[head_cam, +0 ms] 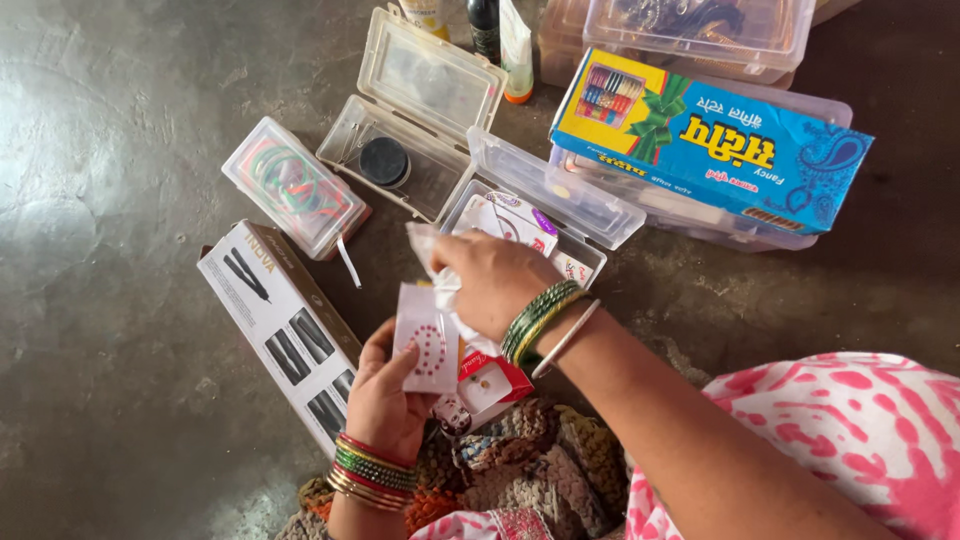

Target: The person sits on the floor and organizes various small items, including plastic containers, tubes, and packets, into a clear plastic box. They wipe the items with a white cloth before placing them inside the container.

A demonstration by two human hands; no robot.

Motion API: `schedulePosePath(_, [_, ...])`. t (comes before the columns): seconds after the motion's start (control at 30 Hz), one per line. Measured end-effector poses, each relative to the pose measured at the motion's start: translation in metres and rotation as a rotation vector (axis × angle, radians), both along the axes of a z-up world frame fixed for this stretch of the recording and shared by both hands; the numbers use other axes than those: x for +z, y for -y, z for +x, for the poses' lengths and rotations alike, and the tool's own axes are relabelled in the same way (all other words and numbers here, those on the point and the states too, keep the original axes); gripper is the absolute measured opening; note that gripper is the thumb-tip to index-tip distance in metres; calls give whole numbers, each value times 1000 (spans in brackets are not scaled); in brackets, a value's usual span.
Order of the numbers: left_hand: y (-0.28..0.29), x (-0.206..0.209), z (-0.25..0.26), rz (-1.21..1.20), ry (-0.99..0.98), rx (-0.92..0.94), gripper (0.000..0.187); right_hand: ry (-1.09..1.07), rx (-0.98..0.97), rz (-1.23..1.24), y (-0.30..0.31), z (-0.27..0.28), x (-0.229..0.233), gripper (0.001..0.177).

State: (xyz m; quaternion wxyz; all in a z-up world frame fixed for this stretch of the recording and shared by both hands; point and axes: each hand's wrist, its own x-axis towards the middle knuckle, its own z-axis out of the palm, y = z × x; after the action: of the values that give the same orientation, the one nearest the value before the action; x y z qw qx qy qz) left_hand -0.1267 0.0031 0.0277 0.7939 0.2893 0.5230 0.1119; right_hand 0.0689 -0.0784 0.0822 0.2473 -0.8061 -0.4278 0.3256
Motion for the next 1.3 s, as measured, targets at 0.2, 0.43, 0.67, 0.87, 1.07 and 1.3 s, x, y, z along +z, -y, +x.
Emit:
schedulePosePath(0.2, [-9,-7,16,-43,400,59,38,134,243,65,-8,-36,2,47])
schedulePosePath(0.43, [-40,-11,14,-4,379,153,42,-45,318,-165,-7,-13,24,29])
schedulePosePath(0.67, [-41,-11,17,-54,401,117,43,141,51,285,-14,-14,3,33])
schedulePosePath(0.87, [-39,-19,15,-36,481,98,42,55,372,56,-13,-41,9,28])
schedulePosePath(1.07, [-57,-11,5,-42,457,213,41,-108,-12,-117,-12,-6,25,28])
schedulePosePath(1.3, [-40,-12,20,-57,454,141,47,-750,-246,333,-21,-19,-1,63])
